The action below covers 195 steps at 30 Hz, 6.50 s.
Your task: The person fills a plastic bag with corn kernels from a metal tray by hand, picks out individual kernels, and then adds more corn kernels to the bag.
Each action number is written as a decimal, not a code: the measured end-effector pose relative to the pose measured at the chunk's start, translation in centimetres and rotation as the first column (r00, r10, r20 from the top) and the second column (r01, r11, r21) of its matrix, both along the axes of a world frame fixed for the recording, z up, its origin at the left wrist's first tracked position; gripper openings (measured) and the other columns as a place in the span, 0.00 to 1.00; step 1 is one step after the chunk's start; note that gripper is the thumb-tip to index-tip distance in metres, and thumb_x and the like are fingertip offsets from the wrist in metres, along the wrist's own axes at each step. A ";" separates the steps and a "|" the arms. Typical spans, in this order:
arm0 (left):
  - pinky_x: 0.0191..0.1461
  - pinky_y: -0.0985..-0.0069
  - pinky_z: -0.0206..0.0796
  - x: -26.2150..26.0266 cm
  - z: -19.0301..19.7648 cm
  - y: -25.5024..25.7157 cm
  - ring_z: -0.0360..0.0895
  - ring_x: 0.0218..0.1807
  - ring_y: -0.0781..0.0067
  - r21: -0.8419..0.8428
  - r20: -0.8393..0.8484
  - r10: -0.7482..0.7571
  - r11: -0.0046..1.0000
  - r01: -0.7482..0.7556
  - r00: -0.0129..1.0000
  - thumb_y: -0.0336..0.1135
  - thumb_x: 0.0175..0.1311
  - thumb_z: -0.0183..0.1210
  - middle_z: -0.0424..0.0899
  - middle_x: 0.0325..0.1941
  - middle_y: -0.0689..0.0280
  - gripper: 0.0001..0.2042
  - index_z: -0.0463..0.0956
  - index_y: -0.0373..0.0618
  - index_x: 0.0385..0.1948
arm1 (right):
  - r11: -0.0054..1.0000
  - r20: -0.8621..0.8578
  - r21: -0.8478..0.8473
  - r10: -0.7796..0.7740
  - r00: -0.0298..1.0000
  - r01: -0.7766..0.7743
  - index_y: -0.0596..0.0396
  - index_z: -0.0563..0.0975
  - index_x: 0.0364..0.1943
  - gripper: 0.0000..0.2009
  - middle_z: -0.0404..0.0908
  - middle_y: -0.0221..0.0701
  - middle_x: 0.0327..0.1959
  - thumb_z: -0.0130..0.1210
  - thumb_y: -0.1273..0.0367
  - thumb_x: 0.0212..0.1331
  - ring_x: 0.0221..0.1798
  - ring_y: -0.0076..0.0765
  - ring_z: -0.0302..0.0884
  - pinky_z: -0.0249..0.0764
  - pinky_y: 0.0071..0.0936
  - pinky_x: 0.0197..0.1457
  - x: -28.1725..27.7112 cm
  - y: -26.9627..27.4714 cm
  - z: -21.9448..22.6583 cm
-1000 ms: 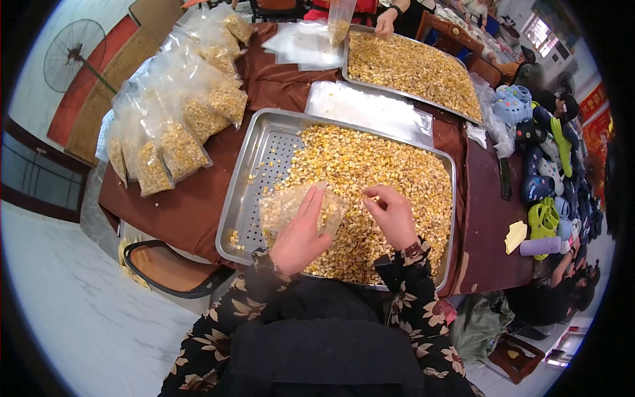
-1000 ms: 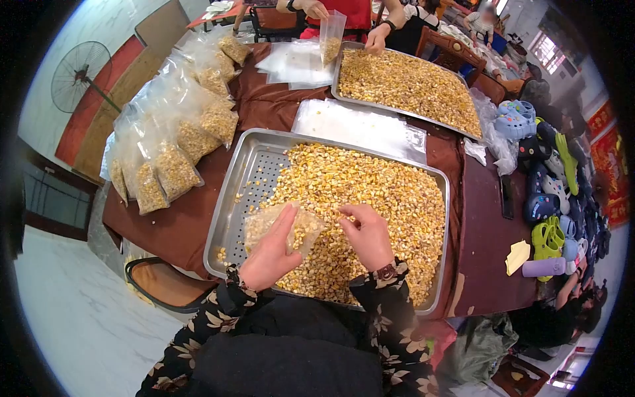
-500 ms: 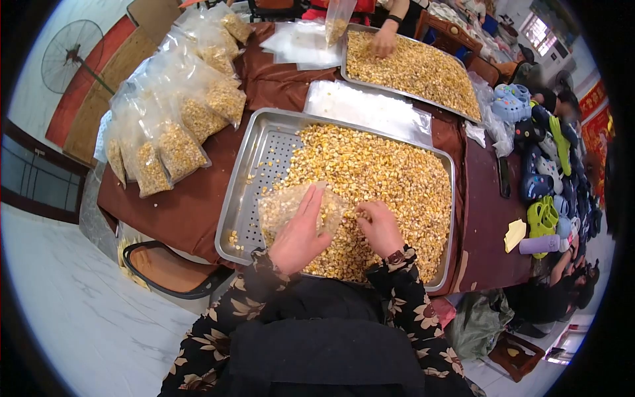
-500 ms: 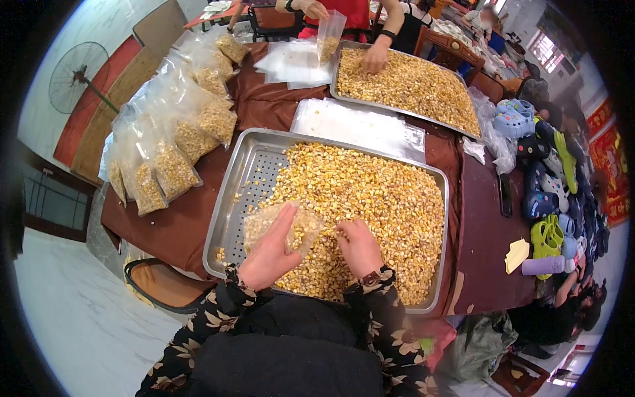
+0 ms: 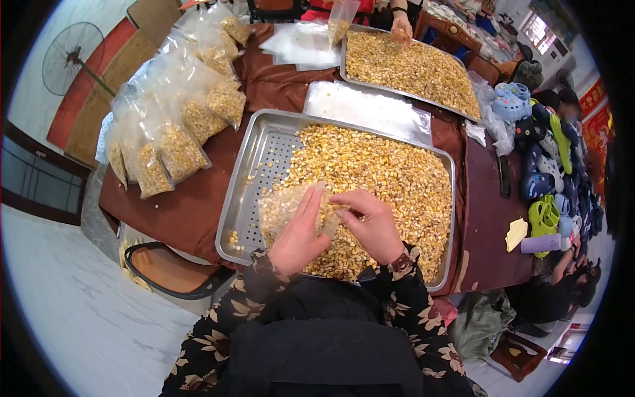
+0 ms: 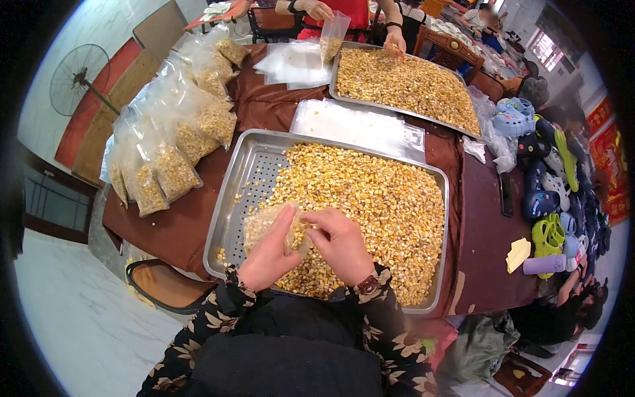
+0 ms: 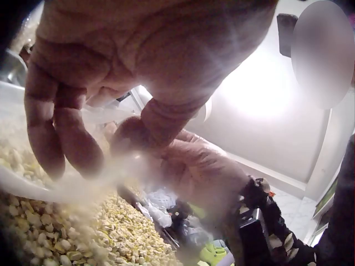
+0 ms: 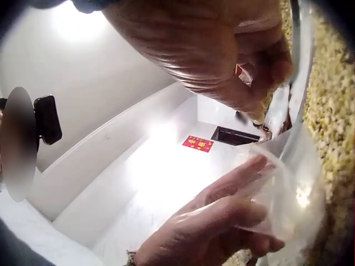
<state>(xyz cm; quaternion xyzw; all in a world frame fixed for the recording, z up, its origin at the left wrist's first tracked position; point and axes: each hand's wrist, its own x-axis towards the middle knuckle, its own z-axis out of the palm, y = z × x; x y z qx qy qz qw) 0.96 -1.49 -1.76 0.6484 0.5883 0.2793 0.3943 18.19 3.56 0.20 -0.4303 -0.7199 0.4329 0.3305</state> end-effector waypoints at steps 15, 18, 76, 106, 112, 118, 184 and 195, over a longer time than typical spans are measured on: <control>0.49 0.59 0.70 0.1 -0.2 0.2 0.77 0.47 0.43 0.016 -0.037 0.001 1.000 -0.001 0.999 0.33 0.53 0.55 0.49 0.74 0.48 0.40 0.45 0.39 0.70 | 0.989 0.494 -0.034 -0.106 0.863 0.141 0.49 0.74 0.55 0.24 0.72 0.40 0.50 0.64 0.65 0.50 0.38 0.45 0.77 0.74 0.39 0.46 7.3 -0.1 -5.8; 0.49 0.59 0.70 0.0 -0.3 0.1 0.76 0.47 0.43 0.051 -0.051 -0.004 0.999 0.006 0.999 0.33 0.53 0.55 0.49 0.74 0.48 0.40 0.45 0.39 0.70 | 0.990 0.558 0.128 -0.126 0.820 0.065 0.49 0.74 0.52 0.21 0.71 0.39 0.46 0.63 0.66 0.51 0.43 0.45 0.76 0.74 0.37 0.46 5.6 -1.2 -5.5; 0.53 0.60 0.68 0.1 0.4 -0.1 0.74 0.53 0.42 -0.041 -0.013 0.012 0.999 -0.013 1.000 0.32 0.52 0.55 0.49 0.74 0.47 0.39 0.47 0.36 0.69 | 0.994 -0.065 -0.028 -0.104 0.992 0.102 0.60 0.80 0.38 0.05 0.77 0.27 0.33 0.56 0.76 0.58 0.31 0.18 0.73 0.69 0.17 0.34 0.5 0.2 -0.1; 0.51 0.61 0.68 0.1 0.4 -0.1 0.75 0.49 0.44 -0.054 0.001 0.009 0.999 -0.009 1.000 0.33 0.54 0.55 0.48 0.74 0.47 0.40 0.45 0.37 0.69 | 0.979 0.283 0.112 -0.194 0.939 0.168 0.56 0.78 0.39 0.09 0.77 0.36 0.36 0.57 0.75 0.52 0.36 0.40 0.75 0.71 0.32 0.41 4.1 0.4 -7.5; 0.53 0.61 0.67 0.3 0.5 -0.1 0.75 0.50 0.44 -0.052 0.005 0.014 0.999 -0.014 1.000 0.33 0.53 0.55 0.48 0.74 0.47 0.40 0.46 0.37 0.69 | 0.982 0.129 -0.032 -0.178 0.975 0.184 0.57 0.78 0.39 0.08 0.77 0.36 0.36 0.57 0.75 0.54 0.33 0.35 0.75 0.71 0.28 0.38 2.3 0.2 -1.6; 0.54 0.60 0.67 0.1 0.3 -0.2 0.74 0.53 0.41 -0.063 -0.002 0.014 0.998 -0.014 1.000 0.33 0.53 0.55 0.49 0.74 0.47 0.40 0.46 0.37 0.69 | 0.998 0.003 -0.040 0.039 0.999 -0.039 0.54 0.80 0.46 0.12 0.79 0.27 0.39 0.59 0.76 0.56 0.33 0.19 0.72 0.69 0.17 0.36 -0.1 -0.3 -0.3; 0.54 0.59 0.68 0.0 0.0 0.3 0.72 0.55 0.39 -0.034 -0.012 -0.083 0.996 0.083 0.996 0.36 0.55 0.57 0.48 0.73 0.43 0.40 0.45 0.38 0.70 | 0.967 0.518 0.062 -0.241 0.821 0.245 0.53 0.75 0.47 0.20 0.72 0.41 0.43 0.64 0.66 0.49 0.46 0.48 0.73 0.71 0.38 0.48 5.0 -3.0 -6.9; 0.53 0.60 0.68 0.1 0.5 0.2 0.74 0.52 0.39 -0.076 0.000 -0.091 0.993 0.090 0.996 0.35 0.54 0.57 0.48 0.73 0.43 0.42 0.43 0.39 0.70 | 0.948 0.214 0.013 -0.314 0.925 0.319 0.57 0.78 0.37 0.08 0.77 0.35 0.31 0.60 0.72 0.53 0.31 0.32 0.74 0.71 0.27 0.37 3.7 -1.5 -3.7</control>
